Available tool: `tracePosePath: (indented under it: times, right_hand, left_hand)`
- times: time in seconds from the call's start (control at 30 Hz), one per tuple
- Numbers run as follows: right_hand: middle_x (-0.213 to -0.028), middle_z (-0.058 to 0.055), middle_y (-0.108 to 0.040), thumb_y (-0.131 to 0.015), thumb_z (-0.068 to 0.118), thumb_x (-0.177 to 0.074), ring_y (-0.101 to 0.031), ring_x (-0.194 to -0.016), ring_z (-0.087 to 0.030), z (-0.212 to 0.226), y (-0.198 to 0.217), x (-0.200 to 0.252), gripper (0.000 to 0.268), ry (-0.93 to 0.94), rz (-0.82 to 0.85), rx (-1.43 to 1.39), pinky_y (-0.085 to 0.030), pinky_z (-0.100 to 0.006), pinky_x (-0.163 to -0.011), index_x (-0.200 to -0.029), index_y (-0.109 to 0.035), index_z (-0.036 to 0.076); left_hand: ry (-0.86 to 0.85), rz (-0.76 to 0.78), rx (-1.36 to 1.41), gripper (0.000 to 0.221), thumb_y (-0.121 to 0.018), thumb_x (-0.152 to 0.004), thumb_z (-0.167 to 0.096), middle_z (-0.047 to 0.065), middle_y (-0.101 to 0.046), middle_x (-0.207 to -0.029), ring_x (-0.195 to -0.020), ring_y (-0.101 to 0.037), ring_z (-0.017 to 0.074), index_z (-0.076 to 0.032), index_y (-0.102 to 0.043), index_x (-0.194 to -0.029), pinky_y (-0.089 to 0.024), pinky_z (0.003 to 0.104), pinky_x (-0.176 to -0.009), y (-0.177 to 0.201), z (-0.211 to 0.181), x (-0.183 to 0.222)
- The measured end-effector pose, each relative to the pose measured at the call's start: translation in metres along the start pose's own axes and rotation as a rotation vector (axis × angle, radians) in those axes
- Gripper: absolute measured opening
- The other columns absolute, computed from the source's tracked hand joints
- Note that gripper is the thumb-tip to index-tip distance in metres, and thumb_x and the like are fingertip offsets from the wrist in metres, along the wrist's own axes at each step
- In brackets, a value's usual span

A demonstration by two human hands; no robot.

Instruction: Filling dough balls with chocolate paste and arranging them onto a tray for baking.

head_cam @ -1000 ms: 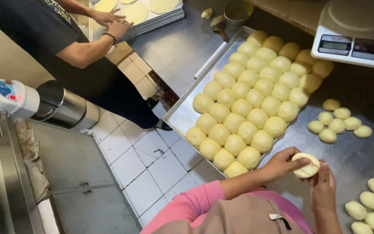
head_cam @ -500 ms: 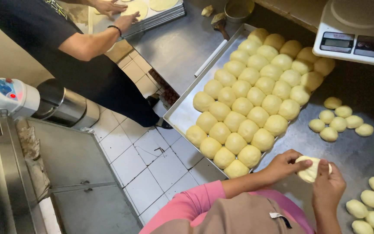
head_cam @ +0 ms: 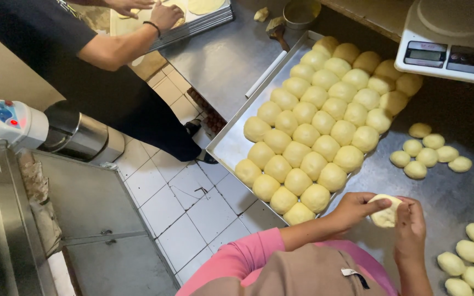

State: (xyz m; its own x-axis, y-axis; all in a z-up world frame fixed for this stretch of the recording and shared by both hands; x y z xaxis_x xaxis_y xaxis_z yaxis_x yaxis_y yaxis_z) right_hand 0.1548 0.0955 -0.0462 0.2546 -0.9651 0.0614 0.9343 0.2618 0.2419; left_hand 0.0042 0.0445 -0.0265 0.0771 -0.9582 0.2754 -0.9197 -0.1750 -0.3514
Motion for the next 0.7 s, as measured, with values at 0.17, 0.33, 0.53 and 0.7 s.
tracePosePath:
  times: [0.17,0.33,0.53,0.7]
  right_hand:
    - [-0.102,-0.008,-0.058,-0.057,0.032,-0.115,-0.050,-0.090,-0.014,0.005,-0.001,0.005,0.031,-0.040,-0.005,-0.096,-0.041,-0.027,-0.082,-0.113,-0.057,0.001]
    - [-0.106,-0.013,-0.060,-0.060,0.029,-0.118,-0.052,-0.091,-0.016,0.004,0.003,0.008,0.033,-0.019,-0.121,-0.087,-0.044,-0.028,-0.083,-0.120,-0.057,-0.004]
    - [-0.103,-0.014,-0.063,-0.067,0.017,-0.118,-0.054,-0.085,-0.019,0.025,0.015,0.027,0.026,0.152,-0.317,0.179,-0.046,-0.032,-0.078,-0.118,-0.063,-0.008]
    - [-0.068,-0.008,-0.068,-0.087,0.028,-0.088,-0.054,-0.067,-0.012,0.019,0.034,0.042,0.019,-0.055,-0.579,0.045,-0.049,-0.031,-0.066,-0.101,-0.078,0.018]
  left_hand:
    - [-0.055,0.013,-0.072,0.037,-0.064,-0.105,-0.041,-0.002,-0.059,-0.080,-0.075,-0.051,0.0044,-0.006,-0.067,-0.093,-0.043,0.019,-0.067,0.000,-0.004,0.001]
    - [-0.070,0.028,-0.266,0.057,-0.057,-0.098,-0.052,0.011,-0.050,-0.130,-0.117,-0.051,0.0201,0.002,-0.069,-0.112,-0.044,0.030,-0.102,-0.003,0.000,-0.008]
    - [-0.006,0.189,0.036,0.033,-0.073,-0.099,-0.030,0.003,-0.067,-0.091,-0.081,-0.058,0.0070,0.001,-0.072,-0.109,-0.048,0.019,-0.072,-0.009,0.018,-0.014]
    - [0.219,0.198,0.258,0.044,-0.083,-0.093,-0.026,0.007,-0.069,-0.105,-0.095,-0.065,0.0142,-0.004,-0.070,-0.128,-0.055,0.026,-0.088,-0.038,0.025,-0.014]
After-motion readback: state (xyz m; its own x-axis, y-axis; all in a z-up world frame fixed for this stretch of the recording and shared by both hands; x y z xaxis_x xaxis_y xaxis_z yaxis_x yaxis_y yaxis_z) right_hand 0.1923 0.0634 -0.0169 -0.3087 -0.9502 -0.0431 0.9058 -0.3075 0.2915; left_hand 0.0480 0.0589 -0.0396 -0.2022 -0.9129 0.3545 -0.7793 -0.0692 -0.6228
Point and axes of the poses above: each hand's wrist, its own x-axis away from the middle knuckle, its own y-axis out of the back of the hand, z = x × y, the point moved 4 cm from there along -x, towards the middle knuckle
